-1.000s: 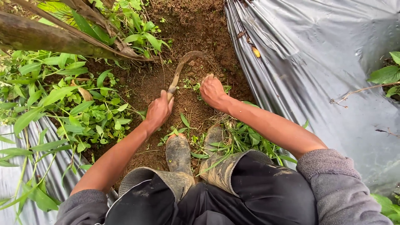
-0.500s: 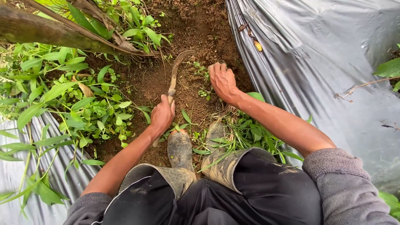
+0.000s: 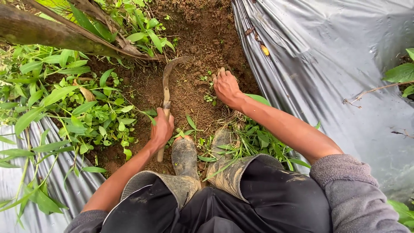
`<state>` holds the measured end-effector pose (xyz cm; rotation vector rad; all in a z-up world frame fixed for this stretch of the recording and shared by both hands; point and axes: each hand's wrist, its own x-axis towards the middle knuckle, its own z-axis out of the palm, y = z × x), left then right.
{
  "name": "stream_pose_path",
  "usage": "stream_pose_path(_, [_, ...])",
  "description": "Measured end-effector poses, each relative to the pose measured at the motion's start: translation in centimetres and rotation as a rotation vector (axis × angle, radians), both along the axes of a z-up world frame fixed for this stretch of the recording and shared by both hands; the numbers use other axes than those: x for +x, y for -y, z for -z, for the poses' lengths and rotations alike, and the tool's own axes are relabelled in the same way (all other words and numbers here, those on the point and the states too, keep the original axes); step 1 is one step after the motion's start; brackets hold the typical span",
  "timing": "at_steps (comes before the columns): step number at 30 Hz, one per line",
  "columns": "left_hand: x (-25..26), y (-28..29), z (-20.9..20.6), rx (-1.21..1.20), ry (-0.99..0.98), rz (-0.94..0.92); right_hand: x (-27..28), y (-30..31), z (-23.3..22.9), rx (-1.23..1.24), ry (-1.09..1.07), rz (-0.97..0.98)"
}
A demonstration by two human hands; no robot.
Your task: Using a sickle and hands to remove weeds from a garden bed covered with plastic mulch
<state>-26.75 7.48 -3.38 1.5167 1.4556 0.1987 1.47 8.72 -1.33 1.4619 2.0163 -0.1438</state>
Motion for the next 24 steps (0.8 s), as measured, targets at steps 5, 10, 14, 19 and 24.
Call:
stream_pose_path(5, [-1.0, -0.9, 2.5, 0.136, -0.118, 0.006, -0.5, 0.2, 3.1, 0.012, -0.022, 0.048])
stream_pose_path(10, [-1.4, 0.9, 2.8, 0.002, -0.054, 0.083, -1.6, 0.5, 5.3, -0.004, 0.08, -0.05])
stream_pose_path(14, [-3.8, 2.6, 2.8, -0.046, -0.15, 0.256, -0.8, 0.4, 5.8, -0.005, 0.057, -0.041])
stream_pose_path(19, [-0.6, 0.0, 1.9, 0.249, -0.135, 0.066, -0.9, 0.8, 6.7, 0.042, 0.047, -0.043])
stream_pose_path(24, [-1.4, 1.1, 0.1, 0.318, -0.323, 0.17, -0.5, 1.0, 7.7, 0.115, 0.008, -0.081])
